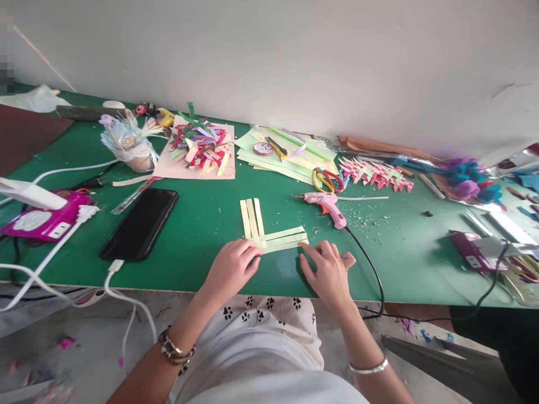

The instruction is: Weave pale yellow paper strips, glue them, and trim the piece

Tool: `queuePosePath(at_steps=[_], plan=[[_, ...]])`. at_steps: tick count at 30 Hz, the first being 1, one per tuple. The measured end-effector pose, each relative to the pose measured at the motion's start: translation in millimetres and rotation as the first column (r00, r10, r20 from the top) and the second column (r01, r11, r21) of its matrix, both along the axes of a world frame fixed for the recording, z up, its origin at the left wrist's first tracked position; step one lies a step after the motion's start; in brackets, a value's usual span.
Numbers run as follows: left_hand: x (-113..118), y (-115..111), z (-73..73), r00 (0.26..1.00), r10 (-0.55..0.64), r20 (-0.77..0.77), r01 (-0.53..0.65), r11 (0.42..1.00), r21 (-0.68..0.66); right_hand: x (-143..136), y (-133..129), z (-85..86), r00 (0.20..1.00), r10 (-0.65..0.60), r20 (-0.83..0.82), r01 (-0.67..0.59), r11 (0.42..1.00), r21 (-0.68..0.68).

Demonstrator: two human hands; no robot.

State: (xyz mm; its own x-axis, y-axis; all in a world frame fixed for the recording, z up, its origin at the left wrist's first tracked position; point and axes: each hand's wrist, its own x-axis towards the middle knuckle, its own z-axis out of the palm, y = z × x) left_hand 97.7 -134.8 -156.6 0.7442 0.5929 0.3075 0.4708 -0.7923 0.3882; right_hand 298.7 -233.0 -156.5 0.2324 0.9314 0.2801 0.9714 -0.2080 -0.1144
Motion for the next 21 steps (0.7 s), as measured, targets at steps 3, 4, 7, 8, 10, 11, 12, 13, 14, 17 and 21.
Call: queuePosePath(at_steps=[3,4,7,8,10,11,12,13,14,17,21], plan=[[0,0,-1.1,1.0,-0.003,0.015,0.003,1.0,0.001,14,-2,0.3,0.999,-0.049,0.013,0.048,0.996,0.081],[0,0,-1.3,1.0,-0.003,0.016,0.003,1.0,0.0,18,-3,1.3,0.998,-0.065,0.017,0.063,0.991,0.117],[0,0,-0.8,1.0,-0.001,0.014,0.001,1.0,-0.002,23,-5,6.8,0.998,-0.058,0.016,0.054,0.981,0.188],[0,0,-0.6,1.0,0.0,0.013,0.0,1.0,-0.002,22,-5,8.7,1.0,-0.019,0.009,0.017,0.984,0.18],[0,0,-0.1,1.0,0.001,0.007,-0.001,1.0,-0.003,16,-5,10.7,0.995,0.094,-0.027,-0.09,0.989,0.117],[0,0,-0.1,1.0,0.001,0.004,-0.001,1.0,-0.002,12,-4,10.5,0.988,0.144,-0.054,-0.139,0.987,0.077],[0,0,-0.2,1.0,0.001,0.0,-0.001,1.0,-0.002,8,-3,9.5,0.981,0.175,-0.082,-0.172,0.984,0.042],[0,0,-0.3,1.0,0.002,-0.003,-0.002,1.0,-0.002,5,-2,7.7,0.977,0.186,-0.106,-0.185,0.983,0.015],[0,0,-0.5,1.0,0.002,-0.005,-0.002,1.0,-0.001,4,-1,5.5,0.976,0.18,-0.122,-0.182,0.983,-0.004],[0,0,-0.8,1.0,0.004,0.001,-0.004,1.0,0.003,6,0,-1.1,0.983,0.13,-0.126,-0.135,0.99,-0.031],[0,-1,-0.9,1.0,0.006,0.018,-0.006,1.0,-0.002,21,-2,-3.4,0.996,0.014,-0.084,-0.013,1.0,0.017]])
